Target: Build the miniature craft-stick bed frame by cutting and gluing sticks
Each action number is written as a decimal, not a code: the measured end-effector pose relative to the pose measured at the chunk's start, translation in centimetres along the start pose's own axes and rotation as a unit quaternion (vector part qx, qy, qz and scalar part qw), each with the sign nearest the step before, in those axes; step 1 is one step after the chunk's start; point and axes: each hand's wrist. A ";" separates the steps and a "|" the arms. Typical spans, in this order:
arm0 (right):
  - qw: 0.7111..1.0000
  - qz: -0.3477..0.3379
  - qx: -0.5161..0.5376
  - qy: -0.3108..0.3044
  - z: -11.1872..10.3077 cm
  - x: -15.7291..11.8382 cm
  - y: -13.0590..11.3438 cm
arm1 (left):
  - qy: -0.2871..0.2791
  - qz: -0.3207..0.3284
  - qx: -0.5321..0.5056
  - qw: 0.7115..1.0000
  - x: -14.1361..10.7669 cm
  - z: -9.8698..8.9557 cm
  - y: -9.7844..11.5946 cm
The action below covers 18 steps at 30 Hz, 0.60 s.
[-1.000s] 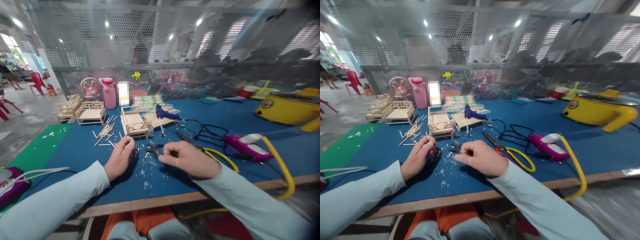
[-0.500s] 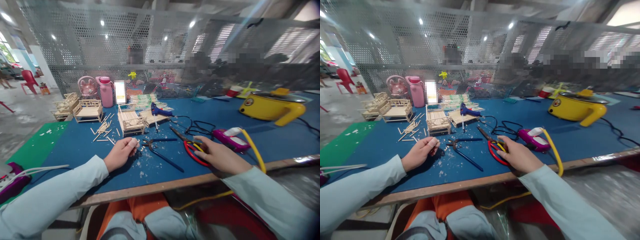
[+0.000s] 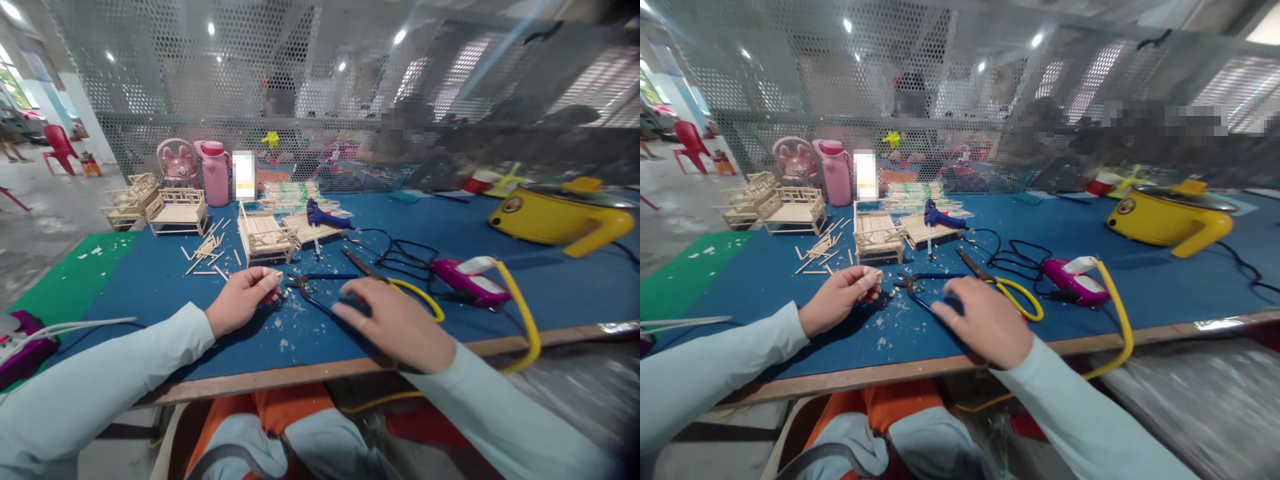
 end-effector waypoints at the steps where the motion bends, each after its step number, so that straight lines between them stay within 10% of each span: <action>1: 0.999 -0.022 0.001 -0.033 0.4 0.3 -1.2 | 0.002 0.006 0.006 1.000 0.0 0.0 0.0; 9: 0.996 -0.039 -0.048 -0.060 1.9 1.3 -2.5 | 0.012 0.030 0.031 0.999 0.1 -0.2 -0.1; 16: 0.971 0.205 -0.108 -0.059 0.0 -0.1 4.2 | 0.017 0.020 0.023 0.999 0.2 -0.2 -0.1; 18: 0.981 0.177 -0.043 -0.063 0.0 -0.6 6.2 | 0.013 0.024 0.030 0.999 0.2 -0.1 -0.1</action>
Point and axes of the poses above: each hand's wrist, its own x-axis towards the middle knuckle, its own z-axis out of the palm, y = z × x, and after that the axes turned 11 degrees about -z, right-handed
